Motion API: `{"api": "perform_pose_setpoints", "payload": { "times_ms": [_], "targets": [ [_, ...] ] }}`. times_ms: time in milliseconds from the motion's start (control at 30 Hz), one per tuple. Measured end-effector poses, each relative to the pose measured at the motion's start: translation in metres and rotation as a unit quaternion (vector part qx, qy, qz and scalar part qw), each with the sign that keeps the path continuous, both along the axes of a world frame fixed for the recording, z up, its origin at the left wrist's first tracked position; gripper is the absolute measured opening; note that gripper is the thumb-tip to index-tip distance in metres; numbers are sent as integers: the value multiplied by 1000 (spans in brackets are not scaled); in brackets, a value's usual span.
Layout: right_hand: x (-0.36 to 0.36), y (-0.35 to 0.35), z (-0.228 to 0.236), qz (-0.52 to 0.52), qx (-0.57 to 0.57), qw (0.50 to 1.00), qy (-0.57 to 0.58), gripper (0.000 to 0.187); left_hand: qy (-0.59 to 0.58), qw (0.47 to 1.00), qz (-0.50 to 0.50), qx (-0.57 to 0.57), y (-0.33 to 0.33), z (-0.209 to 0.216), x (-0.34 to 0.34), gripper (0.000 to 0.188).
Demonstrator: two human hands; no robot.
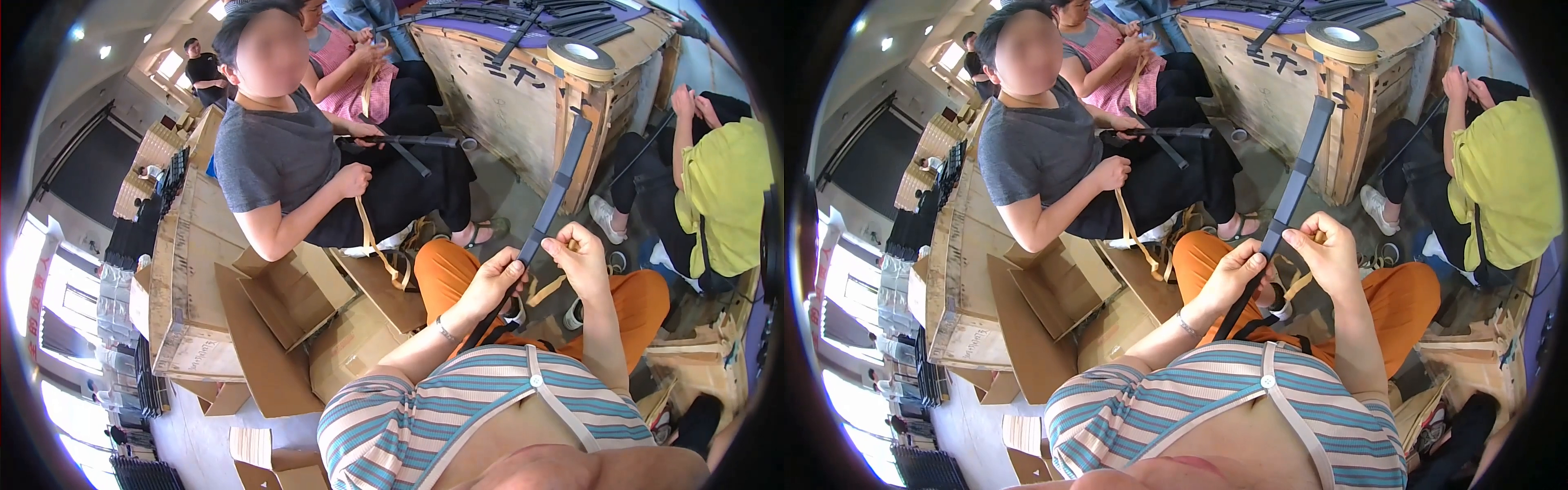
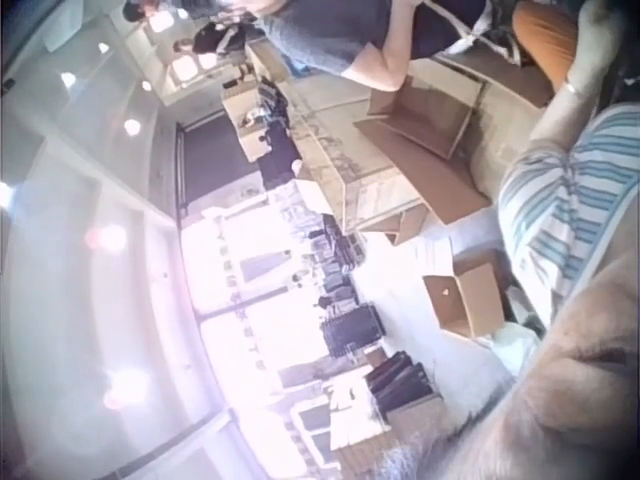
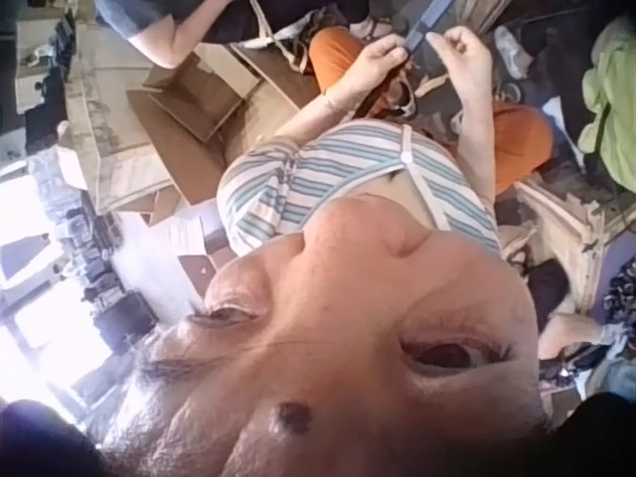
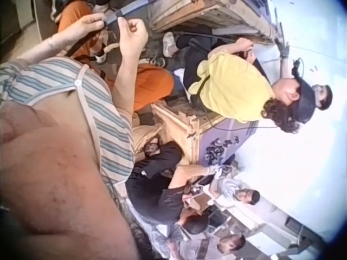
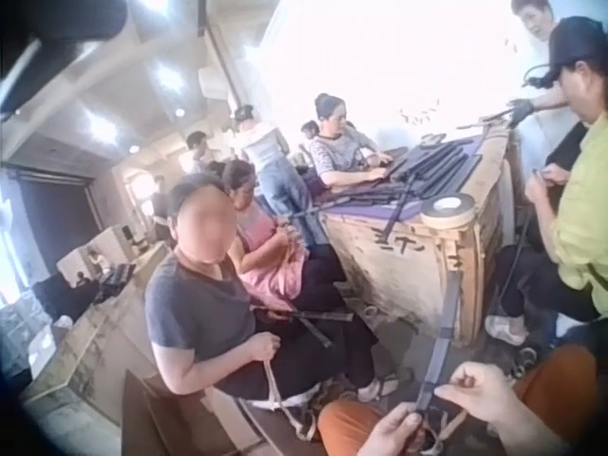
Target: Applying adhesive tape to long black rods as part of a manual assembly process.
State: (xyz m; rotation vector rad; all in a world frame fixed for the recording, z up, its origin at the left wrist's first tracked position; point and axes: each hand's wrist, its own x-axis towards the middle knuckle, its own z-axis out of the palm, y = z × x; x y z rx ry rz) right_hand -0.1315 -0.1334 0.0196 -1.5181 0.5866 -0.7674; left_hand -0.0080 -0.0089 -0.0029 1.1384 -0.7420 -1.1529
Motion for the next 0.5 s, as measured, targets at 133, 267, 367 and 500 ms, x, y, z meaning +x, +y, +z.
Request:
{"api": "perform_pose_setpoints", "payload": {
  "times_ms": [133,267,367,500],
  "targets": [
    [1,2,0,9,35,999,-9,22,5,1000,14,3,-2,-5,-1,13],
    [-3,-1,-5,17,1,1000,-6,21,19,1000,20,4,-3,-9,-4,13],
    [-3,5,7,17,29,999,-15,17,-5,1000,18,20,-2,-5,-8,13],
    [-1,8,7,15,10,999,-34,13,-91,993,80,11,-6,-7,-13,13]
  ]
}}
